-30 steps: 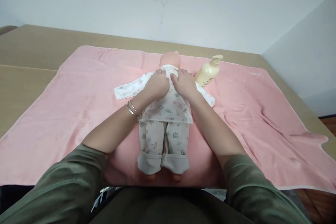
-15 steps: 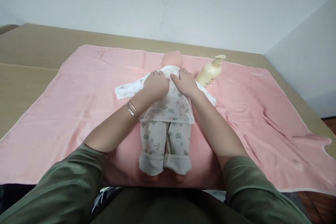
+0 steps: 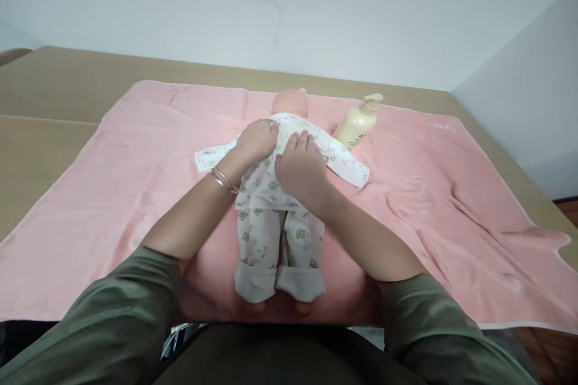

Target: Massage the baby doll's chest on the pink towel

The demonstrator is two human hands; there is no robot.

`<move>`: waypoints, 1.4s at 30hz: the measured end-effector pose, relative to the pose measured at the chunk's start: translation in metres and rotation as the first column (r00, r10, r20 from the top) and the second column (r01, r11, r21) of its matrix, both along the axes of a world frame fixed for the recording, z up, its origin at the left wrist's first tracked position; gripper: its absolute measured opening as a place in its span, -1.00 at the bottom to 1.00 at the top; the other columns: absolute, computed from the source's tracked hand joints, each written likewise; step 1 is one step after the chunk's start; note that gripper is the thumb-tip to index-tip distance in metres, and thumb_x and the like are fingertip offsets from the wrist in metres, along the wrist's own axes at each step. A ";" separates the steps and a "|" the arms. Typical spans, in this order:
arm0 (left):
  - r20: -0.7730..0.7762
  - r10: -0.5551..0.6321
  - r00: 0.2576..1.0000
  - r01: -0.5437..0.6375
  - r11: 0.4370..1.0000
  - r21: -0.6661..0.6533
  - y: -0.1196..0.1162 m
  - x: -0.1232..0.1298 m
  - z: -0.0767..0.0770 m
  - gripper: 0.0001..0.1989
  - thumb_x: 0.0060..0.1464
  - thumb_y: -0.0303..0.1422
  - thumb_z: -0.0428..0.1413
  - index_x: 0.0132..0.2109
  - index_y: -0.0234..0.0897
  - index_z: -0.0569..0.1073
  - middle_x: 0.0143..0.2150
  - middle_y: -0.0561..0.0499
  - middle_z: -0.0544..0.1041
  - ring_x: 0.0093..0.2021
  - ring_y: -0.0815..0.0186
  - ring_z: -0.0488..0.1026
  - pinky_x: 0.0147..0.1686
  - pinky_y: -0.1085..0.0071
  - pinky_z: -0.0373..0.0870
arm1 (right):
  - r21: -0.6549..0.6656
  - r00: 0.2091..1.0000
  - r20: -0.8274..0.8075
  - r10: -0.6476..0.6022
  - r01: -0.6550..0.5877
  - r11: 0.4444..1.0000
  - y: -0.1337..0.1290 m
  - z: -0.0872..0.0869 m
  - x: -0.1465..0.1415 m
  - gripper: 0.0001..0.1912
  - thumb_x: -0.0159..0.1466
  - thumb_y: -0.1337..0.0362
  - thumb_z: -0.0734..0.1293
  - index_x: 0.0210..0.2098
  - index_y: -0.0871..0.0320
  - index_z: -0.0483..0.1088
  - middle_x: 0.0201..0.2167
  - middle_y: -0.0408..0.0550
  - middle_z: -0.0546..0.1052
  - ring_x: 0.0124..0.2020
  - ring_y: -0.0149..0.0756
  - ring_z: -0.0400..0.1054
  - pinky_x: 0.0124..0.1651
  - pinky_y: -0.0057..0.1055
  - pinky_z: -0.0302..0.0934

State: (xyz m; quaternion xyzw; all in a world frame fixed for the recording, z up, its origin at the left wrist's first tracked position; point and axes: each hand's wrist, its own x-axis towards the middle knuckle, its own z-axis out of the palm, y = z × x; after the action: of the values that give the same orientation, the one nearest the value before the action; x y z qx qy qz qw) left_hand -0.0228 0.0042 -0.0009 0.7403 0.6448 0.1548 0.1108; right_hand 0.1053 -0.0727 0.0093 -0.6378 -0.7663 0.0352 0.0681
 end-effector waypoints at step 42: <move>-0.030 -0.067 0.997 0.069 0.993 0.094 -0.006 0.010 -0.002 -0.51 0.44 -0.29 -0.26 0.12 -0.40 0.49 0.11 -0.31 0.60 0.14 0.03 0.53 0.21 0.11 0.43 | 0.042 0.988 -0.126 0.088 -0.084 0.996 0.048 -0.006 0.020 -0.32 0.52 0.20 0.01 0.46 0.60 0.10 0.48 0.47 0.19 0.55 0.17 0.04 0.56 0.01 -0.05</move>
State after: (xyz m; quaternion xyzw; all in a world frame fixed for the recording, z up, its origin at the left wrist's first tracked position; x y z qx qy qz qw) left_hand -0.0133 -0.0020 -0.0027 0.7682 0.6125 0.1715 0.0724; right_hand 0.1248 -0.0250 0.0037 -0.5992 -0.7877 0.0648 0.1273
